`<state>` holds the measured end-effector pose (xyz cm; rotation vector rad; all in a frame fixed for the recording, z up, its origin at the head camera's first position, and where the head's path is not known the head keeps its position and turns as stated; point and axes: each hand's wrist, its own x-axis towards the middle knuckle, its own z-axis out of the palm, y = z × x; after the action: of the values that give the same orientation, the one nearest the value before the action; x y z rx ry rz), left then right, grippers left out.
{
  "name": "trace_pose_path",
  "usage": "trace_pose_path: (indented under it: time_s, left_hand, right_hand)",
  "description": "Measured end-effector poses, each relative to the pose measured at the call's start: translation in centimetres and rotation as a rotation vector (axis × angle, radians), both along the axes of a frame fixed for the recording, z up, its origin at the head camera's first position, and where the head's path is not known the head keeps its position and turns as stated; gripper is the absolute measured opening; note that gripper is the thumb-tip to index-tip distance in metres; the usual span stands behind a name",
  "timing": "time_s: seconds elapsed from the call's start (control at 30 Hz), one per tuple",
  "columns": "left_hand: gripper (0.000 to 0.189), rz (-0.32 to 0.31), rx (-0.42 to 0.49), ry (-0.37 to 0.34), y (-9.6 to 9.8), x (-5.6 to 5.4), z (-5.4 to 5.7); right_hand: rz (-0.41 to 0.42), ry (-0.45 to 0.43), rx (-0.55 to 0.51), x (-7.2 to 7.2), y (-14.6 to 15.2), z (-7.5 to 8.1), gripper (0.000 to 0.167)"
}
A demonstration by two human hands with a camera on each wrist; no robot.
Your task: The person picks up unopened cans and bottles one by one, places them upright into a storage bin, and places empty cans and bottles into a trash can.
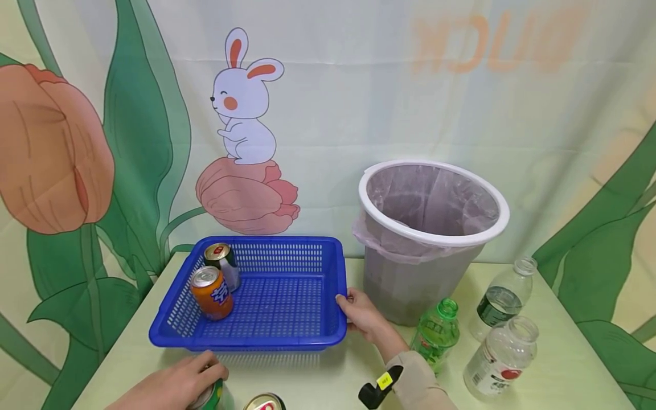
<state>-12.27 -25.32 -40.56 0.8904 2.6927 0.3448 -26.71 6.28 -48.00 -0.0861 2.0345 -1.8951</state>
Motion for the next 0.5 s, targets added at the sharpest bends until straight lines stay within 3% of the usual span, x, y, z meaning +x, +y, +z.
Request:
trace_pose_path:
  time_s: [0.33,0.5]
  left_hand:
    - [0.068,0.054,-0.047,-0.058,0.2,-0.7,1.9]
    - [0.063,0.06,-0.041,-0.053,0.3,-0.9,3.0]
  right_hand:
    - [-0.009,-0.011,0.014,0.0,-0.2,0.2,0.033]
    - [-0.018,-0.006,0.002,-0.1,-0.1,0.1,0.031]
